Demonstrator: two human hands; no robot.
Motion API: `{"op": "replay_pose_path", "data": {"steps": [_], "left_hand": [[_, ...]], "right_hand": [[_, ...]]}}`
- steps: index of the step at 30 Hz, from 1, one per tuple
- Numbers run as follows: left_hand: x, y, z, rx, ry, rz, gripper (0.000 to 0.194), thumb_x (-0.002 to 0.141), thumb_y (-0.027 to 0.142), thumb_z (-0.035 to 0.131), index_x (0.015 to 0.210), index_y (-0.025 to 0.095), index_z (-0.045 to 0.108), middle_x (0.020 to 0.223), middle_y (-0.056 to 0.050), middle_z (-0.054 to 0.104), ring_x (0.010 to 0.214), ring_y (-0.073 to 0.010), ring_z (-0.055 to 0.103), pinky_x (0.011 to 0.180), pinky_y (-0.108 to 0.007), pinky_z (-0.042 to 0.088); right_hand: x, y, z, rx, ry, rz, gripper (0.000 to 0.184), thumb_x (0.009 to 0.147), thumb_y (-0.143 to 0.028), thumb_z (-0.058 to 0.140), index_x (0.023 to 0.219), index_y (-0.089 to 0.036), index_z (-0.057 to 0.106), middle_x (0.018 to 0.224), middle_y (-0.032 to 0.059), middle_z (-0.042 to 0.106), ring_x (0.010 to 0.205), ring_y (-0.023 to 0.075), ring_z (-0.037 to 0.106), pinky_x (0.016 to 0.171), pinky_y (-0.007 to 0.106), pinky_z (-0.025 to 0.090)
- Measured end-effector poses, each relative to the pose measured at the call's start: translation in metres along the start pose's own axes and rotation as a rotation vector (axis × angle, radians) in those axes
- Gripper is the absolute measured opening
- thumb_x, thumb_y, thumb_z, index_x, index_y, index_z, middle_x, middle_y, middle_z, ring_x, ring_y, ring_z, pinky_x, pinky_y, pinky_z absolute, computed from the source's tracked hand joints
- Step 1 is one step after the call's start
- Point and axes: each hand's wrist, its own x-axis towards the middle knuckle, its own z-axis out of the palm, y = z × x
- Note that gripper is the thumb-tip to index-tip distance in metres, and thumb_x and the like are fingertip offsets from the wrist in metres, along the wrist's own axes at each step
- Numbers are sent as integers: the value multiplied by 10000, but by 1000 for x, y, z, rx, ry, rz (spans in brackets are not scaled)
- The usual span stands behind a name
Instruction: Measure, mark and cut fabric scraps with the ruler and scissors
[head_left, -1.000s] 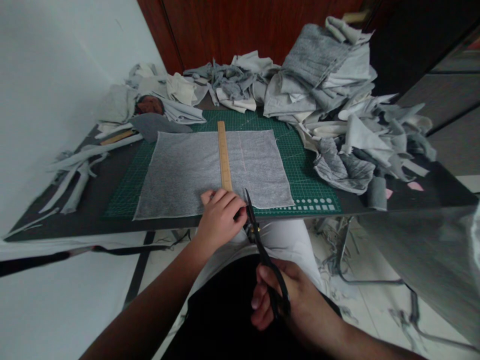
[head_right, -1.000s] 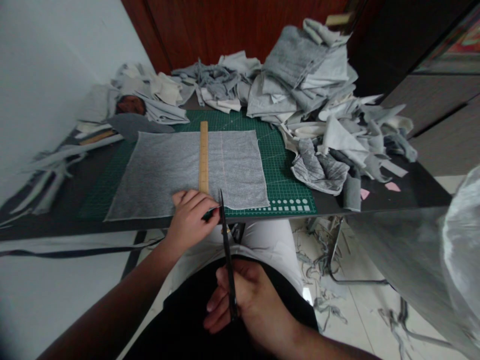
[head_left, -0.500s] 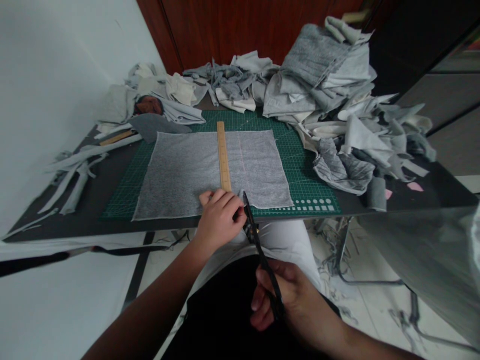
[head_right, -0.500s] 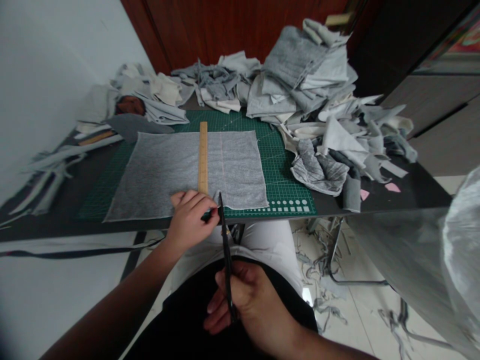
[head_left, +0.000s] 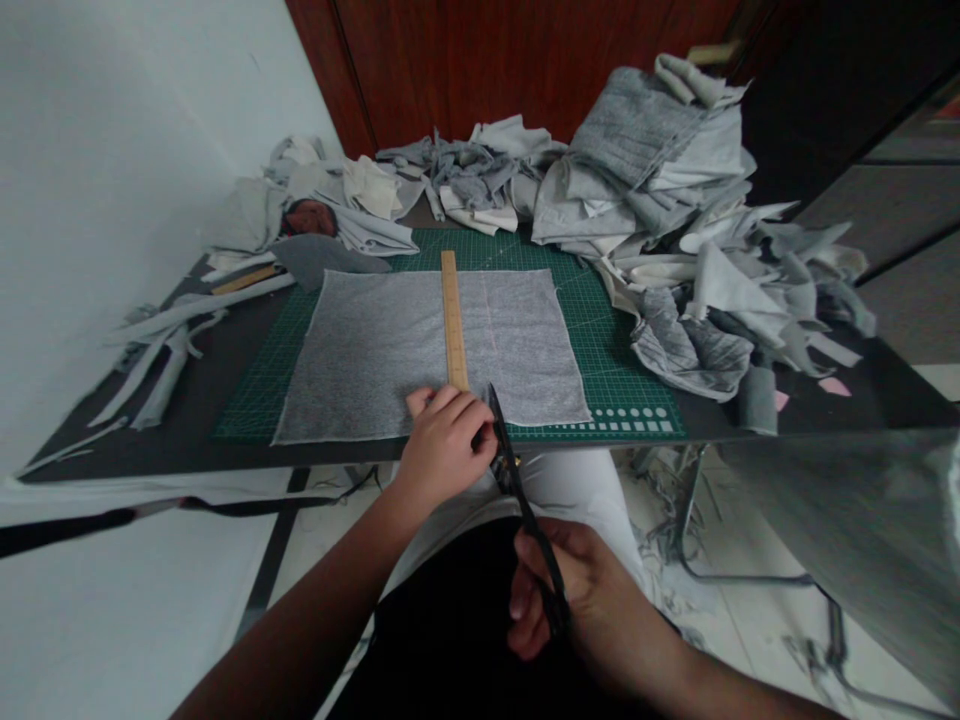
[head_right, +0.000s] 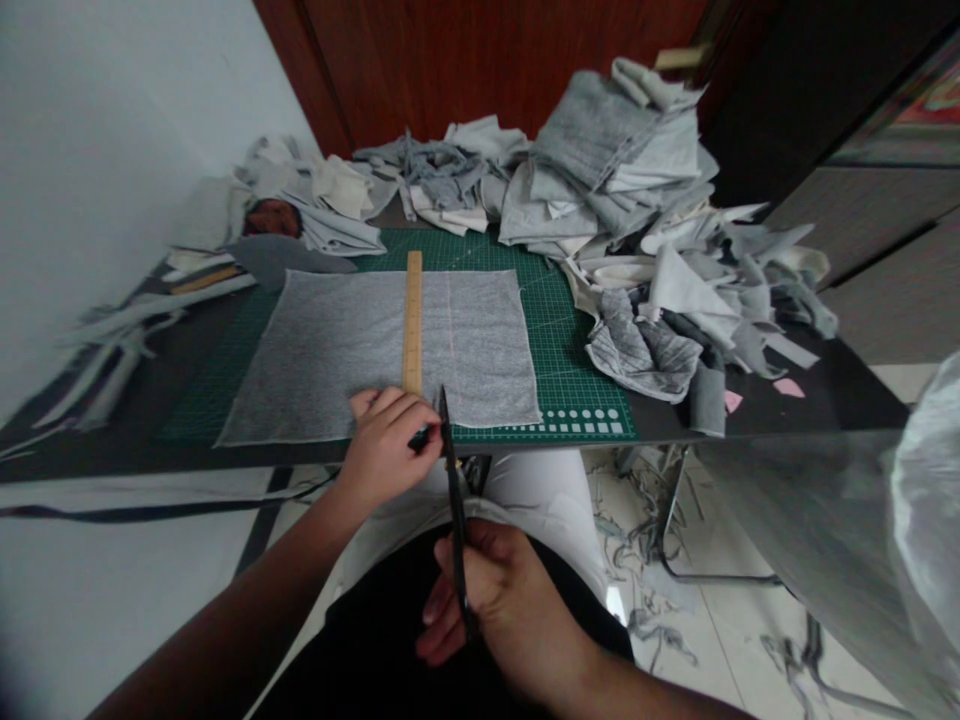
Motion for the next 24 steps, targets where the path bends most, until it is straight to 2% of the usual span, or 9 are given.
{"op": "replay_pose_path", "data": {"steps": [19,24], "left_hand": [[1,0,-2,-37,-33,-14,90,841,147,625,795,220,602,799,-4,708,888,-236,608,882,-471,328],[2,-1,-4,-77,-38,-13,83,832,145,626,795,217,610,800,-2,704,882,-232,608,871,-464,323]], "right_hand": [[7,-10,5,-33,28,-10,676,708,-793,716,851,-151,560,535,-4,592,423,131,594,423,198,439],[11,-12,8,-23,58,-26,714,669,-825,720,830,-150,553,584,-1,604,426,136,603,415,208,438]]}}
